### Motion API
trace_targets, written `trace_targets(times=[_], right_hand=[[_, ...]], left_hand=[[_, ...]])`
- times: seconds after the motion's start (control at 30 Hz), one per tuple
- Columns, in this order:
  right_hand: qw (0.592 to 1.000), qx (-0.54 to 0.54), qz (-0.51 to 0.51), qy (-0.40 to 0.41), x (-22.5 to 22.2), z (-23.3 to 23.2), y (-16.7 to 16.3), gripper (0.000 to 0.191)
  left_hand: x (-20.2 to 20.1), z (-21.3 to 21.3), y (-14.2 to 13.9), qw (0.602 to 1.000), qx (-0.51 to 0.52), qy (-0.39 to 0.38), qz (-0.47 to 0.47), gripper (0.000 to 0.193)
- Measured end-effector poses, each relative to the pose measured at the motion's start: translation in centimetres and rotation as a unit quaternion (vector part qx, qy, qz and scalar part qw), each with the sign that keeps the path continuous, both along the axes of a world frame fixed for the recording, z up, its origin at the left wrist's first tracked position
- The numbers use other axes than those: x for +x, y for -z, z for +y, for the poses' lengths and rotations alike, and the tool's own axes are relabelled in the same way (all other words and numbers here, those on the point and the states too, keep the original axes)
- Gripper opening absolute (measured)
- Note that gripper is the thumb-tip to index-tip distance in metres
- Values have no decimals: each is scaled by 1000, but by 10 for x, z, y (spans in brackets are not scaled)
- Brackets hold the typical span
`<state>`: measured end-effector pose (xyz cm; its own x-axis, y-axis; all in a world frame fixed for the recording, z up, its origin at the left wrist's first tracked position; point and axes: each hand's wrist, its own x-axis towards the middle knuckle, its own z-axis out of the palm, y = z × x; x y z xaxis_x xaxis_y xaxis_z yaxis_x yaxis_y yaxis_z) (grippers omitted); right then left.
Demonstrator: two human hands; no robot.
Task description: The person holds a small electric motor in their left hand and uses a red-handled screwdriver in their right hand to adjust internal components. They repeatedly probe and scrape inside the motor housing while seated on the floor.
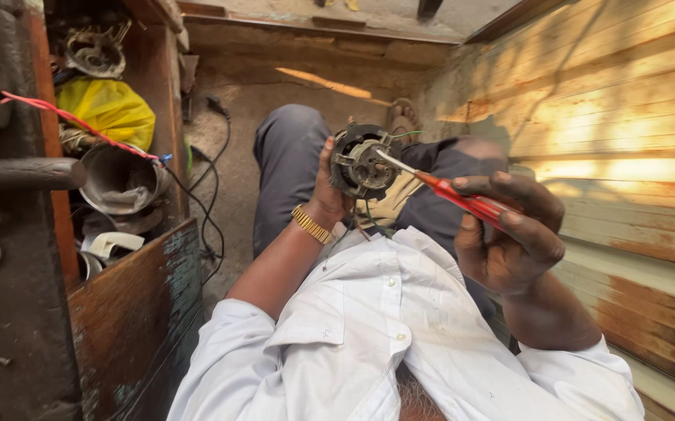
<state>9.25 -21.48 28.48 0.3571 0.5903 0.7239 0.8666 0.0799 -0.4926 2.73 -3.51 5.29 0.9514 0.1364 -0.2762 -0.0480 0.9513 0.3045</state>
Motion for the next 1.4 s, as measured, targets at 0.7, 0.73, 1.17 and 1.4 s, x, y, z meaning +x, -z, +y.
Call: trace_targets(times=[0.7,0.73,1.17,1.4], right_hand=[[999,-11,20,41,30,-17,9,54],[999,-10,19,42,31,-18,9,54],[997,-20,9,69,37,-29,4,57],[997,-28,18,70,40,-30,8,53]], left_hand=[[40,-11,16,996,2,82,44,85],[42,-12,16,995,5,87,46,85],[65,-26,21,988,22,145,59,92],[68,-26,18,984,8,169,47,89]])
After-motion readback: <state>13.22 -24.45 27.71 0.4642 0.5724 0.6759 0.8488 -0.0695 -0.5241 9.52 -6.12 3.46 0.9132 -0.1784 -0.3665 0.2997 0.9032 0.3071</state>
